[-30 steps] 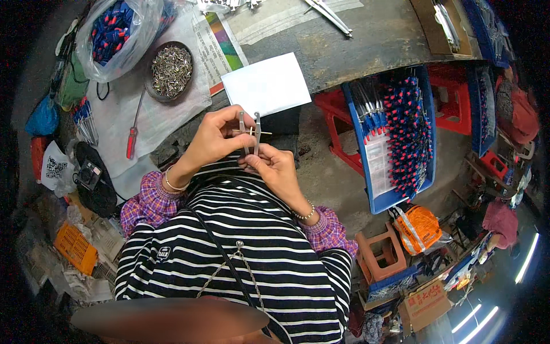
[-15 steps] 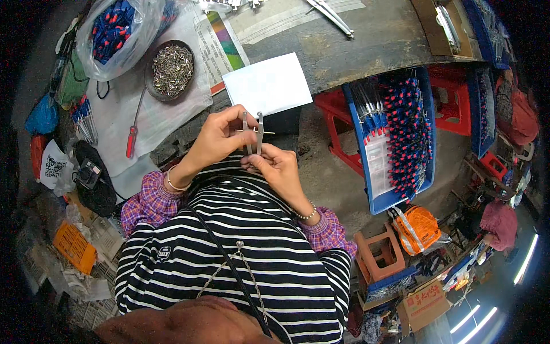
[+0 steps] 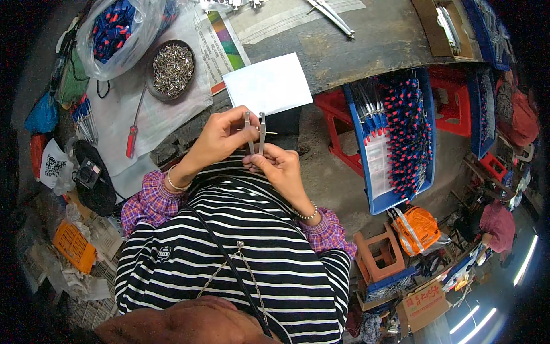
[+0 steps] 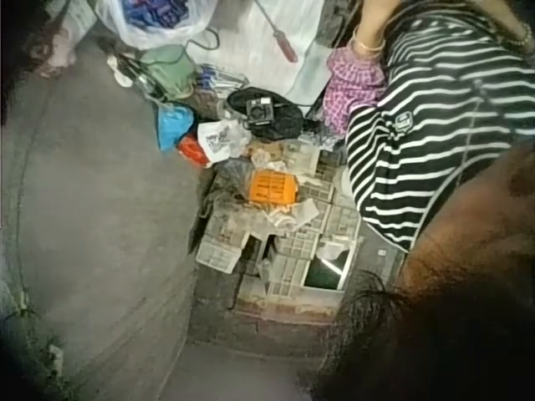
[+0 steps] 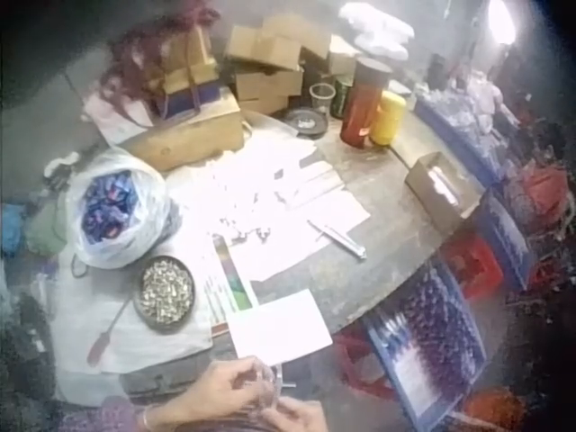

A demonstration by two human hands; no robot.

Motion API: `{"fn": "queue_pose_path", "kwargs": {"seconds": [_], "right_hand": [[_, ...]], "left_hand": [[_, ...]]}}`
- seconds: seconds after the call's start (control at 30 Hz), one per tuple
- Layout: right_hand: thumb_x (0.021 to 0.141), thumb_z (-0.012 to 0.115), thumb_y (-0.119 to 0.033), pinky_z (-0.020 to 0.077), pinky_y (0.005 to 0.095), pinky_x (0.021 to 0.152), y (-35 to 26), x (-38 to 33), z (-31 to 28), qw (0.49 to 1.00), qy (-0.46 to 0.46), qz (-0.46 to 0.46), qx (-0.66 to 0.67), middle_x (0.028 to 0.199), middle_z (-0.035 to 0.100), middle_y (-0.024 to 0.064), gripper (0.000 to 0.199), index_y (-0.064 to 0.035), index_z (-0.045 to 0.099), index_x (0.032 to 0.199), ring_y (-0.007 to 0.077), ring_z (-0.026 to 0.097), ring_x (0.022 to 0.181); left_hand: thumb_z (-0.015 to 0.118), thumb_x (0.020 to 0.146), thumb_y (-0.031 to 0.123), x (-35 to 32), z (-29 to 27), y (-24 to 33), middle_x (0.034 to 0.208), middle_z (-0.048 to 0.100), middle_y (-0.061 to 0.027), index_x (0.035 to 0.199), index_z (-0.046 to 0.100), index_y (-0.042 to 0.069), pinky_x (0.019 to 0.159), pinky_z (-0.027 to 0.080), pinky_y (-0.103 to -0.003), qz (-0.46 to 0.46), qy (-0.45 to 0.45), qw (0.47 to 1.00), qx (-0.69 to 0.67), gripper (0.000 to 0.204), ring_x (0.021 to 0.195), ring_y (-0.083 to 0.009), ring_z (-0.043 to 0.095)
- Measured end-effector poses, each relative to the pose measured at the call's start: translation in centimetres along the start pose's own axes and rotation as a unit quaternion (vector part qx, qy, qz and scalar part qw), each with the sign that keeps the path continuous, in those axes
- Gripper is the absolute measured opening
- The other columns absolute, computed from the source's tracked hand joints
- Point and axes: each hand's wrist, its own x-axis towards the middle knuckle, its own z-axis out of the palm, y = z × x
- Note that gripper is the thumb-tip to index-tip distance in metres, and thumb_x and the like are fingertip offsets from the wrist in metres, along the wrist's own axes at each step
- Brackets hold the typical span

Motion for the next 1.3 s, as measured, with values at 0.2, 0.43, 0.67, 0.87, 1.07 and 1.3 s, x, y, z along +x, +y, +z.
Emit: {"fn": "queue_pose_path", "kwargs": {"seconds": [0.2, 0.43, 0.67, 0.87, 1.07, 1.3], "right_hand": [[0.085, 0.055, -0.002, 0.0541, 0.0241, 0.067, 0.1, -0.1, -0.1, 1.000, -0.006, 0.000, -0.009, 0.082, 0.067, 0.0116, 0.016, 0.0080, 0.061, 0.096, 0.0140, 0.065, 0.074], [0.085, 0.055, -0.001, 0.0536, 0.0242, 0.066, 0.2, -0.1, -0.2, 1.000, 0.002, -0.008, -0.010, 0.082, 0.067, 0.0111, 0.015, 0.0071, 0.061, 0.096, 0.0136, 0.065, 0.073], [0.068, 0.065, 0.005, 0.0481, 0.0345, 0.082, -1.1, 0.6, -3.2, 0.883, 0.095, -0.316, -0.333, 0.088, 0.065, 0.0109, 0.027, -0.0028, 0.066, 0.094, 0.0252, 0.061, 0.095], [0.064, 0.075, -0.002, 0.0365, 0.0409, 0.099, -4.4, 1.6, -1.1, 0.933, 0.165, -0.306, -0.092, 0.132, 0.041, 0.0149, 0.076, -0.0037, 0.038, 0.130, 0.0307, 0.037, 0.125], [0.070, 0.068, 0.007, 0.0473, 0.0313, 0.089, -3.1, 0.7, 0.7, 0.996, 0.000, -0.076, 0.054, 0.135, 0.035, 0.0171, 0.083, -0.0012, 0.022, 0.138, 0.0240, 0.044, 0.119], [0.080, 0.060, 0.003, 0.0491, 0.0243, 0.078, 0.6, 0.3, 0.3, 0.998, 0.026, -0.056, -0.021, 0.100, 0.062, 0.0104, 0.036, 0.0055, 0.052, 0.115, 0.0133, 0.060, 0.088]], "left_hand": [[0.063, 0.082, 0.006, 0.1, -0.3, 0.1, 0.071, 0.055, 0.0034, 0.089, 0.058, 0.000, 0.056, 0.038, -0.016, -0.023, -0.038, 0.997, 0.059, 0.011, 0.065, -0.0012, 0.048], [0.062, 0.080, 0.003, -0.3, 0.1, -0.2, 0.075, 0.060, -0.0014, 0.095, 0.060, -0.003, 0.061, 0.046, -0.018, 0.001, -0.012, 0.999, -0.040, 0.016, 0.068, -0.0042, 0.055], [0.064, 0.075, 0.000, -0.7, -1.1, 1.1, 0.080, 0.065, -0.0087, 0.087, 0.063, -0.004, 0.058, 0.046, -0.018, -0.001, -0.187, 0.981, -0.047, 0.013, 0.068, -0.0056, 0.057], [0.067, 0.069, 0.006, -0.8, -0.2, 1.7, 0.065, 0.063, -0.0093, 0.082, 0.064, -0.001, 0.052, 0.045, -0.024, 0.081, -0.117, 0.984, 0.103, 0.015, 0.055, -0.0114, 0.059], [0.064, 0.071, 0.000, -0.6, -0.1, 0.8, 0.067, 0.064, -0.0086, 0.084, 0.064, -0.005, 0.053, 0.047, -0.022, 0.118, 0.027, 0.986, 0.117, 0.014, 0.059, -0.0089, 0.060], [0.063, 0.072, -0.001, -0.6, -0.2, 1.0, 0.071, 0.065, -0.0079, 0.086, 0.063, -0.006, 0.059, 0.050, -0.021, 0.107, 0.044, 0.990, 0.084, 0.014, 0.064, -0.0098, 0.062]]}}
